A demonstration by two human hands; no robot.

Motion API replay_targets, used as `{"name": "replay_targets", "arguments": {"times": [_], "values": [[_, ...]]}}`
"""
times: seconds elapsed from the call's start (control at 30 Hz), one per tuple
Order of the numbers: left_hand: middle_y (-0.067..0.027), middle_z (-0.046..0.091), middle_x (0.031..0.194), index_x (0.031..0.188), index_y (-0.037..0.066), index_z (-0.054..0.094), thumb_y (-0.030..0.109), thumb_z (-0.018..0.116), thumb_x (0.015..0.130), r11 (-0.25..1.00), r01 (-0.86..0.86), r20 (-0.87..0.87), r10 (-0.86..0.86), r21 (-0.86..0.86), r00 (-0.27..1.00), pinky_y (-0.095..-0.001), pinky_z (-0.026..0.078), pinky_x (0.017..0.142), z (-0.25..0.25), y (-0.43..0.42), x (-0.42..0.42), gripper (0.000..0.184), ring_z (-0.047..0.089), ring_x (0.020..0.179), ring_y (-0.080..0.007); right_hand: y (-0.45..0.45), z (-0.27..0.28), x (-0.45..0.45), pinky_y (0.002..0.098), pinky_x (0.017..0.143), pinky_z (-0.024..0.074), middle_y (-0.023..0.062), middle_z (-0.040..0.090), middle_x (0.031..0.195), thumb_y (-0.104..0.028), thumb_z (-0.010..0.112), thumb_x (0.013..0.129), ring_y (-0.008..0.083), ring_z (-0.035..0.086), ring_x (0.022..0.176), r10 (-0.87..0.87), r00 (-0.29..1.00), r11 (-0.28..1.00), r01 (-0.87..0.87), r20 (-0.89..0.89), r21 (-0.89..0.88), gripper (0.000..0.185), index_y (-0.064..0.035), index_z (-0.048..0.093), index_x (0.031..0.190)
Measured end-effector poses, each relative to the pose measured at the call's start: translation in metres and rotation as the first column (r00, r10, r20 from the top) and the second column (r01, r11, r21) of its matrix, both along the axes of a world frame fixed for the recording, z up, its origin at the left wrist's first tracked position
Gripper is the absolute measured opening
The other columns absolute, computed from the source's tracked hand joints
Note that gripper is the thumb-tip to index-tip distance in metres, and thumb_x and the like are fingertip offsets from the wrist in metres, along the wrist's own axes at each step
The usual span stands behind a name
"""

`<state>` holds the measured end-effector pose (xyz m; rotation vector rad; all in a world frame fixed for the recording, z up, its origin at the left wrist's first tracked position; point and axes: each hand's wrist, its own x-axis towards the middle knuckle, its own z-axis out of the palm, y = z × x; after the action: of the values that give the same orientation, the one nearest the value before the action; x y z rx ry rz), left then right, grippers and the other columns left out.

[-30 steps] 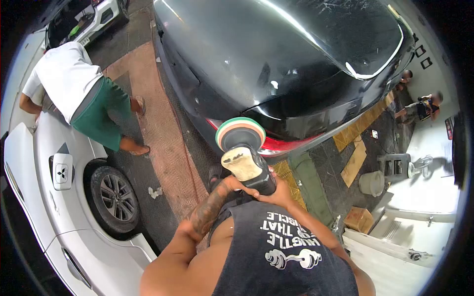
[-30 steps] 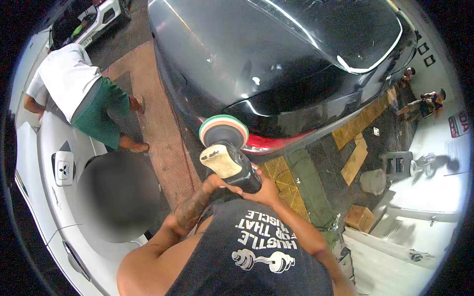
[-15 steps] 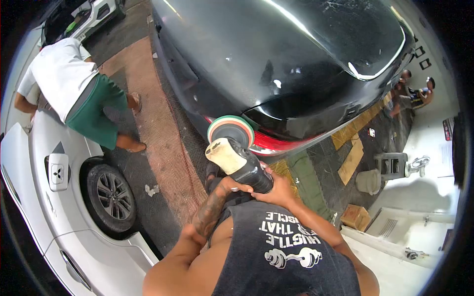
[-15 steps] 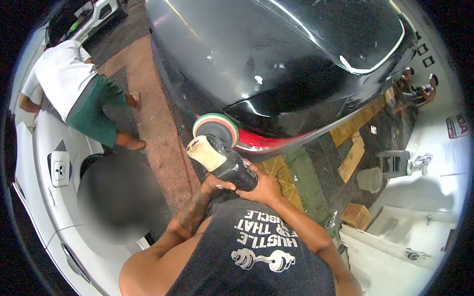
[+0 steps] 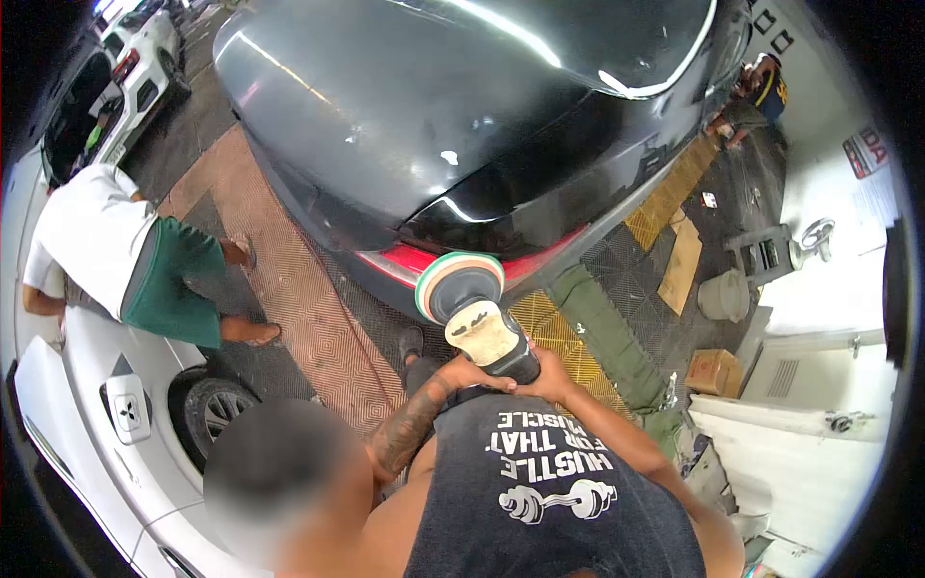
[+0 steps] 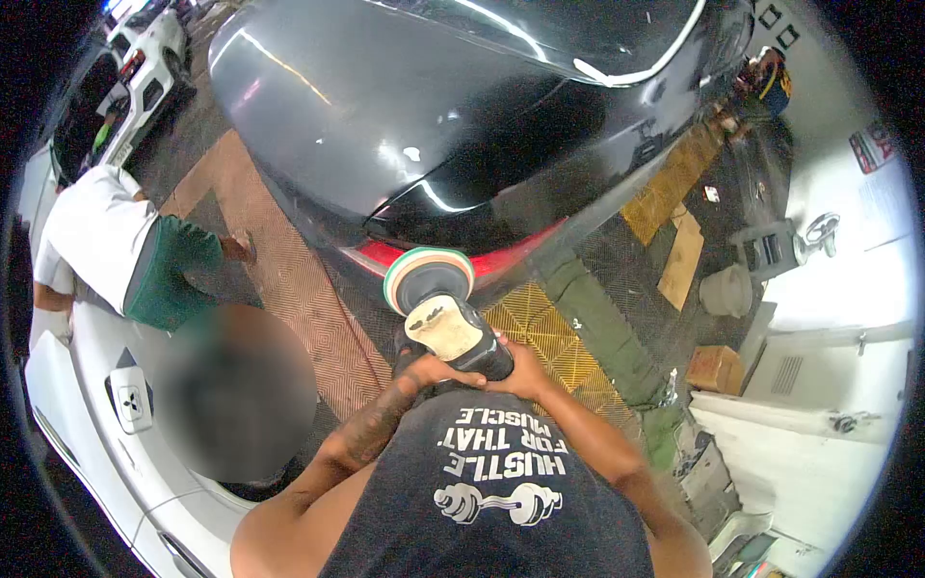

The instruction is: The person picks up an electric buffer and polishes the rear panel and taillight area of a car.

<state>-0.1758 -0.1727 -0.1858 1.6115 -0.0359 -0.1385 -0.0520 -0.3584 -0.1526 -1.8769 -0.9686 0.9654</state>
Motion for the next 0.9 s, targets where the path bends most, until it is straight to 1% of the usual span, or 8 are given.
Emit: {"name": "replay_targets", "arguments": {"times": [0.03, 0.13, 0.4, 0.43, 0.5, 0.7, 0.8, 0.9], "values": [[-0.0072, 0.052, 0.141, 0.141, 0.009, 0.048, 0.029, 0.088, 0.073, 0.977, -0.02, -0.034, 0.013, -0.212, 0.999, -0.0387, 0.024, 0.119, 0.015, -0.006, -0.001, 0.082, 0.042, 0.137, -0.0235, -0.005, -0.001, 0.0, 0.0366, 0.095, 0.0498, 0.0178, 0.07, 0.111, -0.031, 0.09, 0.059, 0.0274, 0.069, 0.103, 0.015, 1.0, 1.0, -0.015, -0.012, -0.024, 0.079, 0.001, 0.059, 0.124], [-0.0083, 0.054, 0.139, 0.141, 0.006, 0.048, 0.024, 0.088, 0.073, 0.933, -0.166, -0.189, 0.109, -0.318, 0.976, -0.0378, 0.027, 0.118, -0.013, -0.019, -0.016, 0.08, 0.046, 0.134, -0.0226, -0.007, -0.008, -0.001, 0.0356, 0.096, 0.0487, 0.0156, 0.069, 0.114, -0.029, 0.09, 0.06, 0.0234, 0.066, 0.105, 0.03, 0.997, 1.0, -0.031, -0.075, -0.006, 0.075, 0.0015, 0.061, 0.121], [-0.0171, 0.05, 0.143, 0.146, -0.002, 0.039, 0.031, 0.092, 0.064, 0.975, -0.207, -0.184, 0.189, -0.083, 0.965, -0.0375, 0.034, 0.114, 0.004, -0.039, 0.027, 0.103, 0.047, 0.132, -0.0269, -0.045, -0.067, 0.002, 0.0409, 0.104, 0.0432, 0.0137, 0.059, 0.128, -0.019, 0.092, 0.056, 0.0272, 0.058, 0.117, -0.186, 0.929, 0.981, 0.195, -0.32, -0.002, 0.095, 0.0004, 0.046, 0.137], [-0.019, 0.037, 0.15, 0.15, -0.004, 0.029, 0.026, 0.092, 0.063, 0.953, -0.146, -0.257, 0.076, -0.266, 0.963, -0.0382, 0.027, 0.117, 0.034, -0.035, 0.034, 0.111, 0.032, 0.141, -0.028, -0.041, -0.064, -0.001, 0.0411, 0.104, 0.0432, 0.0143, 0.058, 0.13, -0.019, 0.092, 0.056, 0.027, 0.057, 0.118, -0.213, 0.889, 0.96, 0.267, -0.404, 0.08, 0.096, 0.0009, 0.045, 0.137], [-0.0175, 0.04, 0.149, 0.15, -0.003, 0.03, 0.025, 0.091, 0.063, 0.961, -0.177, -0.156, 0.146, -0.212, 0.977, -0.0376, 0.027, 0.117, 0.039, -0.035, 0.042, 0.11, 0.036, 0.139, -0.0266, -0.031, -0.049, 0.004, 0.0412, 0.104, 0.0431, 0.0148, 0.057, 0.131, -0.018, 0.092, 0.055, 0.0269, 0.056, 0.119, -0.226, 0.843, 0.928, 0.339, -0.488, 0.157, 0.098, 0.0015, 0.044, 0.138], [-0.0127, 0.051, 0.14, 0.142, 0.0, 0.043, 0.022, 0.092, 0.066, 0.927, -0.26, -0.129, 0.233, -0.27, 0.964, -0.0383, 0.034, 0.114, 0.054, -0.024, 0.019, 0.093, 0.048, 0.13, -0.0232, -0.007, 0.012, 0.018, 0.0372, 0.102, 0.0439, 0.0134, 0.062, 0.124, -0.025, 0.092, 0.062, 0.0227, 0.058, 0.116, 0.018, 0.946, 1.0, -0.013, -0.323, 0.017, 0.082, 0.002, 0.054, 0.129], [-0.0107, 0.054, 0.135, 0.138, 0.0, 0.047, 0.012, 0.089, 0.069, 0.874, -0.308, -0.142, 0.274, -0.375, 0.951, -0.0389, 0.035, 0.112, 0.058, -0.03, 0.024, 0.082, 0.048, 0.129, -0.0224, -0.029, 0.008, 0.006, 0.0382, 0.098, 0.0474, 0.013, 0.069, 0.115, -0.026, 0.089, 0.068, 0.0227, 0.064, 0.108, -0.031, 0.869, 0.945, 0.186, -0.493, 0.27, 0.065, 0.0023, 0.062, 0.12], [-0.0093, 0.058, 0.127, 0.133, 0.001, 0.051, 0.009, 0.086, 0.073, 0.847, -0.345, -0.139, 0.316, -0.405, 0.939, -0.0373, 0.042, 0.105, 0.072, -0.039, 0.039, 0.069, 0.054, 0.119, -0.02, -0.085, -0.058, -0.025, 0.0388, 0.096, 0.0488, 0.0139, 0.07, 0.112, -0.027, 0.087, 0.073, 0.0221, 0.065, 0.106, -0.186, 0.909, 0.945, 0.269, -0.373, 0.184, 0.059, 0.0027, 0.063, 0.118]]}}
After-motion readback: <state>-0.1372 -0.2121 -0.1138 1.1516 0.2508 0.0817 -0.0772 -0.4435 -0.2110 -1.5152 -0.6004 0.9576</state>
